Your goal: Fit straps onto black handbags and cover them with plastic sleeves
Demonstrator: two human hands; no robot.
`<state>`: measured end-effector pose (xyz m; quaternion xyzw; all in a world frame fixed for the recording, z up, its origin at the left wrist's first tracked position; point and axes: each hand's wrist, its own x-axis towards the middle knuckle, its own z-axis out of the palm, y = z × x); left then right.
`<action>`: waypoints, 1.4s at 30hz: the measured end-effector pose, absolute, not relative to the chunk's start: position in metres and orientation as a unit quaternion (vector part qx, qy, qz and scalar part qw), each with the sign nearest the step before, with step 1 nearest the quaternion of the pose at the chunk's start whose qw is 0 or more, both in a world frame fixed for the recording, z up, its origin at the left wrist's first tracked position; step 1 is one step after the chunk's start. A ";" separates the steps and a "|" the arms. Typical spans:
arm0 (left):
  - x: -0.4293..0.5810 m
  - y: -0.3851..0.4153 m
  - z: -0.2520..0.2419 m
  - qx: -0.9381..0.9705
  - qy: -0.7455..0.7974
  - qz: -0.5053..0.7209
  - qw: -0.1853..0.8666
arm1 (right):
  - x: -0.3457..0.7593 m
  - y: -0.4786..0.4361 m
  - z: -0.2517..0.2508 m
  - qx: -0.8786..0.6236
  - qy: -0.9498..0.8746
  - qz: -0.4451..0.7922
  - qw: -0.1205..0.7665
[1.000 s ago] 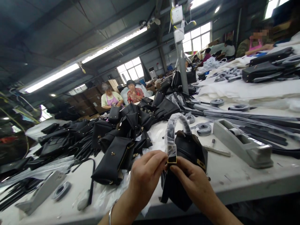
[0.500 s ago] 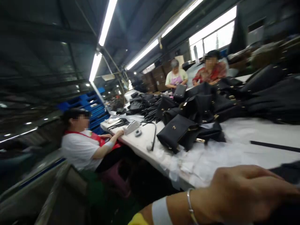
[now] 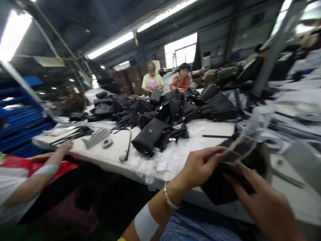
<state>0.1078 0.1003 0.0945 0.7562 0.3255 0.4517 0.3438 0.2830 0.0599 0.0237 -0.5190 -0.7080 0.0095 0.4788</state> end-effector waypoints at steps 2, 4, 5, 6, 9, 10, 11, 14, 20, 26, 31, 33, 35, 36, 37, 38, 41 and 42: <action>0.101 0.107 0.077 0.718 0.344 0.468 0.384 | 0.292 0.057 0.021 -0.527 -0.723 -0.055 0.443; 0.092 0.111 0.065 0.714 0.366 0.465 0.375 | 0.299 0.058 0.018 -0.532 -0.737 -0.097 0.407; 0.087 0.113 0.063 0.730 0.366 0.457 0.353 | 0.302 0.058 0.017 -0.533 -0.743 -0.105 0.391; 0.083 0.115 0.063 0.756 0.357 0.442 0.324 | 0.304 0.059 0.016 -0.532 -0.750 -0.104 0.379; 0.073 0.127 0.080 0.862 0.291 0.353 0.220 | 0.311 0.064 0.020 -0.508 -0.778 -0.070 0.363; 0.071 0.133 0.088 0.890 0.275 0.308 0.192 | 0.314 0.068 0.023 -0.497 -0.786 -0.059 0.362; 0.070 0.140 0.097 0.911 0.268 0.261 0.172 | 0.317 0.073 0.028 -0.486 -0.793 -0.052 0.363; 0.074 0.164 0.118 0.933 0.268 0.150 0.186 | 0.330 0.094 0.045 -0.468 -0.799 -0.048 0.375; 0.113 0.183 0.148 0.898 0.240 0.221 0.295 | 0.364 0.142 0.084 -0.439 -0.764 -0.002 0.473; 0.156 0.157 0.179 0.893 0.281 0.289 0.197 | 0.380 0.161 0.093 -0.392 -0.714 0.147 0.561; 0.178 0.159 0.157 0.875 0.342 0.226 0.256 | 0.390 0.170 0.066 -0.398 -0.704 0.208 0.551; 0.187 0.165 0.138 0.842 0.365 0.194 0.347 | 0.397 0.163 0.055 -0.423 -0.679 0.216 0.560; 0.195 0.169 0.120 0.798 0.395 0.175 0.420 | 0.401 0.146 0.046 -0.472 -0.621 0.205 0.591; 0.198 0.171 0.113 0.776 0.408 0.174 0.449 | 0.402 0.134 0.042 -0.504 -0.584 0.196 0.605; 0.202 0.173 0.107 0.754 0.418 0.176 0.475 | 0.400 0.121 0.038 -0.534 -0.549 0.189 0.615; 0.204 0.175 0.102 0.734 0.426 0.181 0.496 | 0.396 0.108 0.033 -0.560 -0.524 0.188 0.614; 0.208 0.178 0.095 0.695 0.445 0.191 0.532 | 0.375 0.077 0.017 -0.590 -0.513 0.211 0.587; 0.209 0.179 0.095 0.690 0.449 0.190 0.535 | 0.368 0.071 0.012 -0.594 -0.510 0.218 0.583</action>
